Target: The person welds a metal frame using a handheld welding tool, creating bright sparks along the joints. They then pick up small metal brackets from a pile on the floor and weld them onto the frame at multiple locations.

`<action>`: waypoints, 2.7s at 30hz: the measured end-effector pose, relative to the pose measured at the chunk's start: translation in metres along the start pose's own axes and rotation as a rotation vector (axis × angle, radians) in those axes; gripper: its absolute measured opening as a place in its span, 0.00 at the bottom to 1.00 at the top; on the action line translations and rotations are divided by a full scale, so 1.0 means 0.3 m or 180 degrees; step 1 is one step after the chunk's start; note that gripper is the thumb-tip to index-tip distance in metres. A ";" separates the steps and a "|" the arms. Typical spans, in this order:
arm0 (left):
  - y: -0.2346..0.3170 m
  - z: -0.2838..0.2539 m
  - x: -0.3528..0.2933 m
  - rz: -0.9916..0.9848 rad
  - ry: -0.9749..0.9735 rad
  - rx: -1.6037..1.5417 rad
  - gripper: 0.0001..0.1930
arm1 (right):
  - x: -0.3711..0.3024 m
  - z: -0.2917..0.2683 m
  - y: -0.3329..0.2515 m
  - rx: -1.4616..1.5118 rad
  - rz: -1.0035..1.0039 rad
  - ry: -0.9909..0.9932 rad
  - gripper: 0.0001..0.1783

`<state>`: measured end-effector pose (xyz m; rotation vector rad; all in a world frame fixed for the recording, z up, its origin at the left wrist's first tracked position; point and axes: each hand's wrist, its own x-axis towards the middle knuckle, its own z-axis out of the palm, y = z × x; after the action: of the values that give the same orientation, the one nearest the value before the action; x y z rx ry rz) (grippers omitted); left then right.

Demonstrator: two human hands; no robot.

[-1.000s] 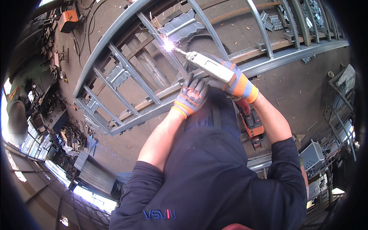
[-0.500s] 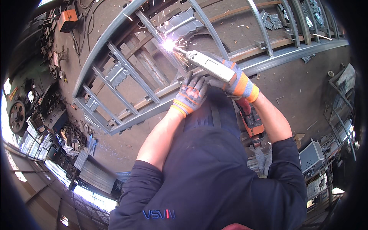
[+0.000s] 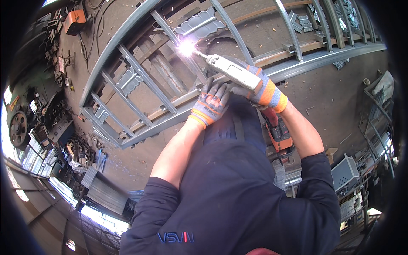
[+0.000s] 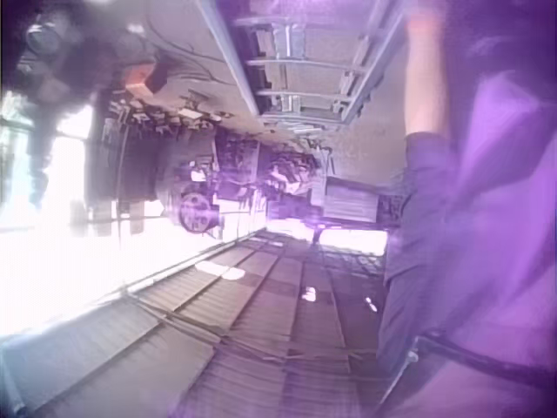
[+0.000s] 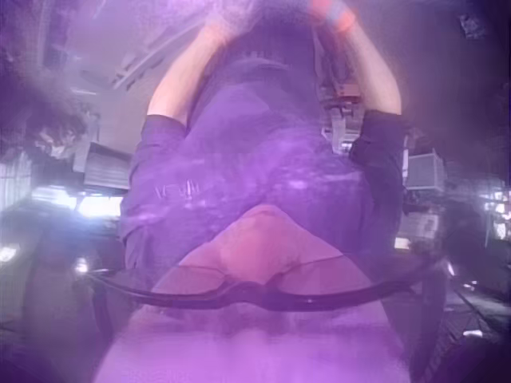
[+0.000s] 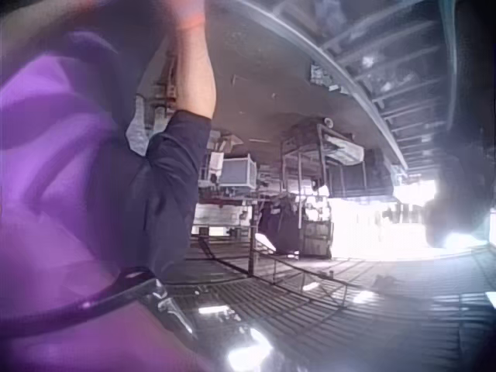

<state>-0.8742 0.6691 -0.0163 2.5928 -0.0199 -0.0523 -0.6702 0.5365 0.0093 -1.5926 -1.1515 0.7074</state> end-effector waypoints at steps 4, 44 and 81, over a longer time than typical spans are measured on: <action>0.002 -0.009 0.004 0.0009 0.0000 -0.0012 0.22 | 0.002 -0.004 0.001 -0.0249 -0.0046 -0.0109 0.32; 0.194 0.085 1.300 -0.2296 0.1641 -0.5994 0.36 | -0.791 -1.047 -0.720 -0.0220 0.1134 0.1995 0.43; 0.326 0.431 1.485 -0.2956 0.3186 -0.7615 0.20 | -0.176 -1.475 -0.394 0.0107 0.2310 -0.0013 0.31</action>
<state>-0.4347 0.5074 -0.0904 -0.0758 0.8999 0.5097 -0.3467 0.3230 0.2588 -1.9870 -0.5314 1.1802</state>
